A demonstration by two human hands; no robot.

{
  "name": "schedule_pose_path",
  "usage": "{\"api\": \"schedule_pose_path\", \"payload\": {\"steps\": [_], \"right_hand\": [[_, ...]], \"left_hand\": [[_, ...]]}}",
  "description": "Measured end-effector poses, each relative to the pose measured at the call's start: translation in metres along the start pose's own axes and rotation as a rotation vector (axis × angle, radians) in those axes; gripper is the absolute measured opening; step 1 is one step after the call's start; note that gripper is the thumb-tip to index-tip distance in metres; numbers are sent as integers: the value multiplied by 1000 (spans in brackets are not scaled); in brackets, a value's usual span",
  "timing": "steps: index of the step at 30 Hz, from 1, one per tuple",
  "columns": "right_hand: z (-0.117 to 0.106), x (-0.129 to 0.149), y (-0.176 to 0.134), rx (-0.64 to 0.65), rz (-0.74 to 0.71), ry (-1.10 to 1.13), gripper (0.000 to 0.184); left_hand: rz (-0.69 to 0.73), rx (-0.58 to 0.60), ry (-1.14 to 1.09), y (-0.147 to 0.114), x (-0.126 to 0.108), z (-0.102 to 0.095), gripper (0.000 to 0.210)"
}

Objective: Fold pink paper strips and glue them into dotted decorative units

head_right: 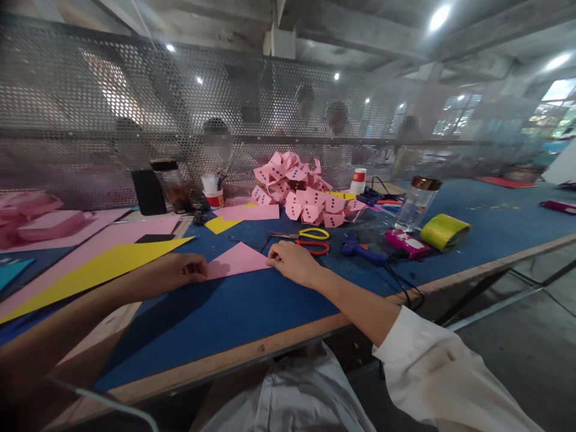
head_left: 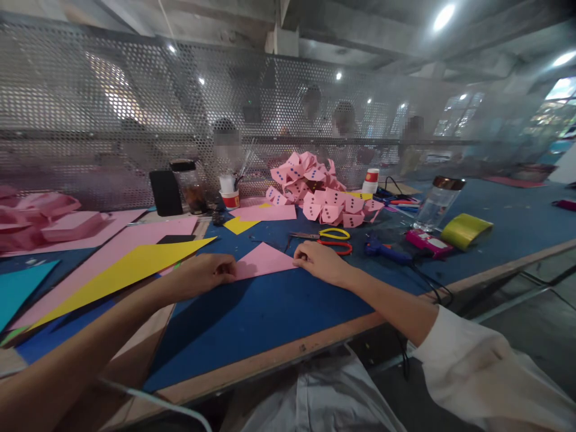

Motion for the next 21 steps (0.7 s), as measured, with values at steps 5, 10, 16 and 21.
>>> {"api": "schedule_pose_path", "payload": {"steps": [5, 10, 16, 21], "right_hand": [[0, 0, 0, 4, 6, -4, 9], [0, 0, 0, 5, 10, 1, 8], [0, -1, 1, 6, 15, -10, 10], [-1, 0, 0, 6, 17, -10, 10]], "left_hand": [[-15, -21, -11, 1, 1, -1, 26], [-34, -31, 7, 0, 0, -4, 28], [-23, 4, 15, 0, 2, -7, 26], [-37, 35, 47, -2, 2, -10, 26]]}}
Point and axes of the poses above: each hand's wrist, its own y-axis towards the middle knuckle, its own z-axis out of the palm, x = y × z, the point moved 1 cm from there along y, towards the middle knuckle, and after that the axes turned 11 degrees about -y, right-handed, at the moved point
